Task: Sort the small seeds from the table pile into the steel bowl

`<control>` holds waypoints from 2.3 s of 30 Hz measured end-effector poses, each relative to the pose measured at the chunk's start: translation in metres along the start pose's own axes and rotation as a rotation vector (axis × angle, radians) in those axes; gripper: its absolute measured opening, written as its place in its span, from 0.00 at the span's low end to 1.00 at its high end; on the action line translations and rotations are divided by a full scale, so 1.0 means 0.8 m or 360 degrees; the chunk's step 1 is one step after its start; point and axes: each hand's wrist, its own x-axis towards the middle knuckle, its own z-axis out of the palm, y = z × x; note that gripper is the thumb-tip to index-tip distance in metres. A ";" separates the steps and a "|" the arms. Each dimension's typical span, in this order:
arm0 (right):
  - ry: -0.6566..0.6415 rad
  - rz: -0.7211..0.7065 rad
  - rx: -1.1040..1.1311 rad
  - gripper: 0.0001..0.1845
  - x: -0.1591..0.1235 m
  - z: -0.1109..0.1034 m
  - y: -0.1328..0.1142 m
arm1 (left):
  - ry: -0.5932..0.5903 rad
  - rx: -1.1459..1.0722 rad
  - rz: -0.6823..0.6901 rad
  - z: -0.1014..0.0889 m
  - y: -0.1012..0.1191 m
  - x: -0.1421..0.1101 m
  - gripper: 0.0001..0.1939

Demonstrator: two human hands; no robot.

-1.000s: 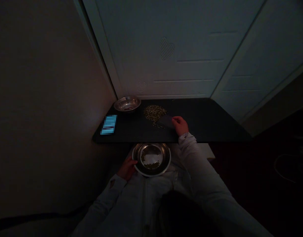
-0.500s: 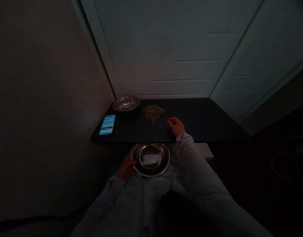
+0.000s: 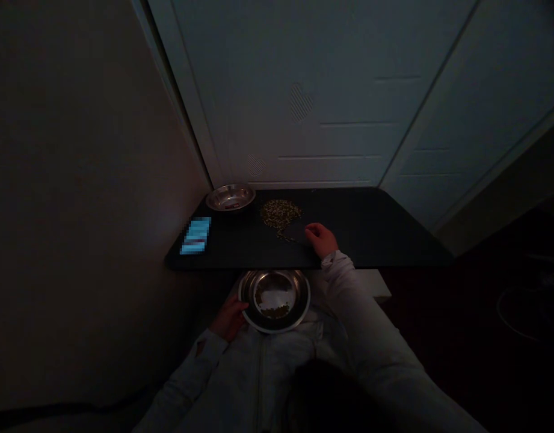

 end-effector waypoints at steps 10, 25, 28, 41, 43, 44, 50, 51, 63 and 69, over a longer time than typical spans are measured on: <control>0.0024 -0.0003 0.0030 0.12 0.000 0.003 0.002 | 0.0006 -0.0060 0.0015 -0.002 0.000 0.000 0.14; -0.0011 -0.0028 0.0126 0.13 -0.006 0.000 -0.003 | -0.0014 -0.0098 -0.0045 0.001 -0.001 0.008 0.18; -0.0020 0.0012 0.0124 0.12 -0.007 0.000 -0.004 | -0.0018 -0.0112 -0.0040 0.000 -0.002 0.007 0.17; -0.0101 -0.0036 0.0329 0.12 -0.004 0.003 0.003 | 0.0019 -0.0079 -0.0010 0.001 0.005 -0.005 0.15; -0.0082 -0.0030 0.0302 0.12 -0.004 0.003 0.004 | 0.0025 -0.0070 -0.0006 0.002 0.005 -0.005 0.15; -0.0092 -0.0035 0.0292 0.12 -0.004 0.003 0.004 | 0.0036 -0.0068 -0.0005 0.002 0.005 -0.005 0.15; -0.0250 -0.0094 0.0296 0.13 -0.006 0.005 0.003 | 0.0134 -0.0080 -0.0052 0.002 0.004 -0.005 0.18; -0.0229 -0.0088 0.0289 0.13 -0.006 0.005 0.003 | 0.0136 -0.0080 -0.0056 0.003 0.004 -0.005 0.18; -0.0310 -0.0102 0.0269 0.12 -0.016 0.009 -0.005 | 0.0044 -0.0065 -0.0028 -0.005 -0.002 0.000 0.19; -0.0332 -0.0159 0.0146 0.10 -0.019 0.015 -0.006 | 0.0020 -0.0053 0.0003 -0.004 -0.002 0.000 0.15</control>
